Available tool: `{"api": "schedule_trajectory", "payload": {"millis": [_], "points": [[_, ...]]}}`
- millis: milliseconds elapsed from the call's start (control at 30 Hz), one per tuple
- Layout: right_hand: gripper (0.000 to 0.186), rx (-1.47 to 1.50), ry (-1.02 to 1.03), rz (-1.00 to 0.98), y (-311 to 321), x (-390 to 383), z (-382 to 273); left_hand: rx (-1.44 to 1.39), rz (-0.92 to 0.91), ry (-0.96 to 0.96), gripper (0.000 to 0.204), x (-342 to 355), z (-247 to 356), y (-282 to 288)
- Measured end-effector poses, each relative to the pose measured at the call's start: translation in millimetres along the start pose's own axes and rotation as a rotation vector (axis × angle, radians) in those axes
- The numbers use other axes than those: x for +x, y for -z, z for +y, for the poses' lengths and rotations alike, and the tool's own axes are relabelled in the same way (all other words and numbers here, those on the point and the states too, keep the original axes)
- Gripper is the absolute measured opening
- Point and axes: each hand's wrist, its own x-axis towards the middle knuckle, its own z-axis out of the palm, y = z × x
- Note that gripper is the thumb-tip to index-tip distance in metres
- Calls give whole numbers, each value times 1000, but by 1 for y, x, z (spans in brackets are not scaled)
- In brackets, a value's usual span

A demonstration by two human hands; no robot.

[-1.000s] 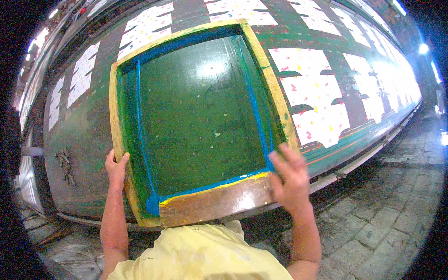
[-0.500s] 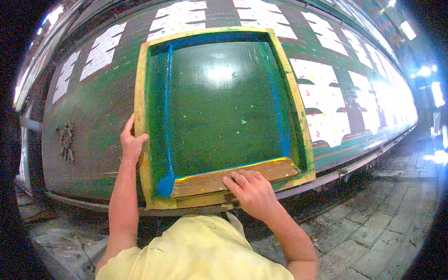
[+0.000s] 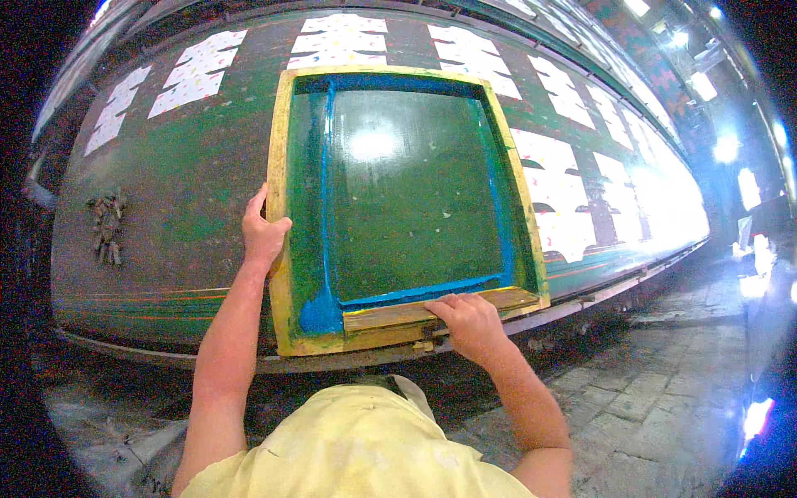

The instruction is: The person performs screen printing by repeatedly pulling a squeegee across a screen frame filled with green ink to transfer ink onto white sheets arranged on a flat table. The person repositions the screen between passes and continues the process across multiple sheets.

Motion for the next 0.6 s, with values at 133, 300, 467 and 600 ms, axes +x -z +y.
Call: {"api": "schedule_trajectory", "payload": {"millis": [133,300,467,600], "points": [[56,-30,25,88,-17,-11,-1,111,-21,-20,87,-2,6,1],[61,-61,112,215,-32,-1,8,260,-10,-64,83,-2,13,1],[55,-128,167,241,-35,46,34,404,10,-161,74,-3,17,-2],[57,-122,192,330,-36,111,63,478,26,-188,67,-5,19,-2]]}}
